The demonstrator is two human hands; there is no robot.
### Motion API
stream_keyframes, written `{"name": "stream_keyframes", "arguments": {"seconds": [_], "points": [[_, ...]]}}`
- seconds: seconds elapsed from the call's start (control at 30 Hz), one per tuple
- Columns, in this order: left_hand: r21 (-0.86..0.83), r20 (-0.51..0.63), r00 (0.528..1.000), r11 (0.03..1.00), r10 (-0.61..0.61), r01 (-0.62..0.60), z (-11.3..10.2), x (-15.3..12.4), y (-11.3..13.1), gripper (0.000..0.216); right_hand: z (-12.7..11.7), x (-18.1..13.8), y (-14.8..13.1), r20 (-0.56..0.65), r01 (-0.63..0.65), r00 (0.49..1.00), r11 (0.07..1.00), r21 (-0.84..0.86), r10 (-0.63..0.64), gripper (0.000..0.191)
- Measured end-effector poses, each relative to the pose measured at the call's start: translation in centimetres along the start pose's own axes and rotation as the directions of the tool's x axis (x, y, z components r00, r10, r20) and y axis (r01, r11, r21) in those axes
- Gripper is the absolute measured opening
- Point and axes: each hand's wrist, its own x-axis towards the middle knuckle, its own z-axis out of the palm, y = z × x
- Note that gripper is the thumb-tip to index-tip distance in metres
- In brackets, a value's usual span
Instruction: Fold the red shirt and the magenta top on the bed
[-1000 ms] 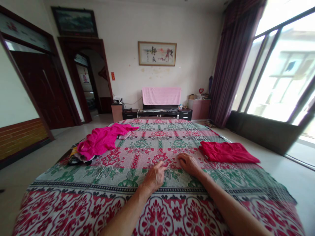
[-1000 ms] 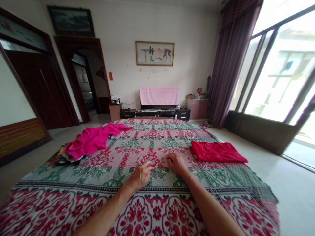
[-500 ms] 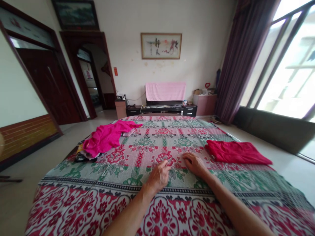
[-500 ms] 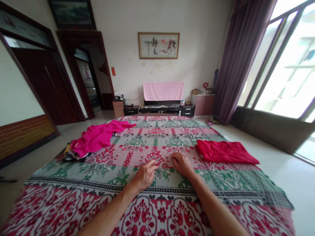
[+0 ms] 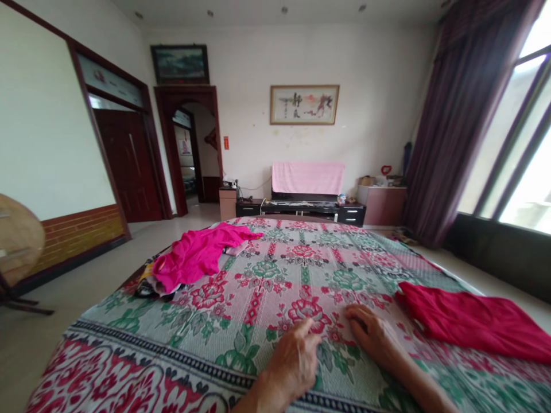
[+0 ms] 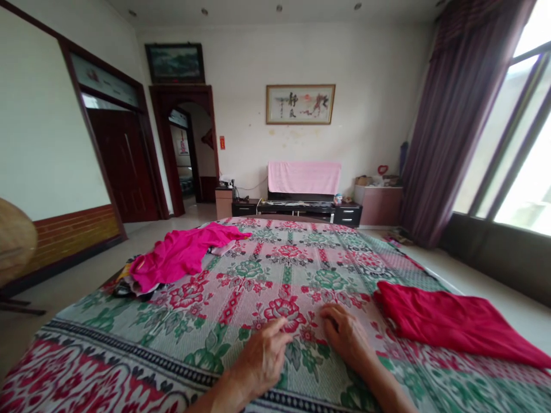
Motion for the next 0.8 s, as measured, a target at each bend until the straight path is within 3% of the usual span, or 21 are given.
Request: {"name": "stream_keyframes", "arguments": {"seconds": [0.57,0.8], "points": [[0.083,0.05,0.996,0.994,0.072,-0.076,-1.5,0.8,0.8,0.027,0.2,0.6,0.6,0.013,0.01,1.0,0.999,-0.031,-0.009,0.025],[0.112,0.054,0.995,0.99,0.085,-0.09,-1.6,1.0,0.8,0.026,0.5,1.2,3.1,0.049,0.038,0.998,0.997,-0.068,-0.035,0.026]]}}
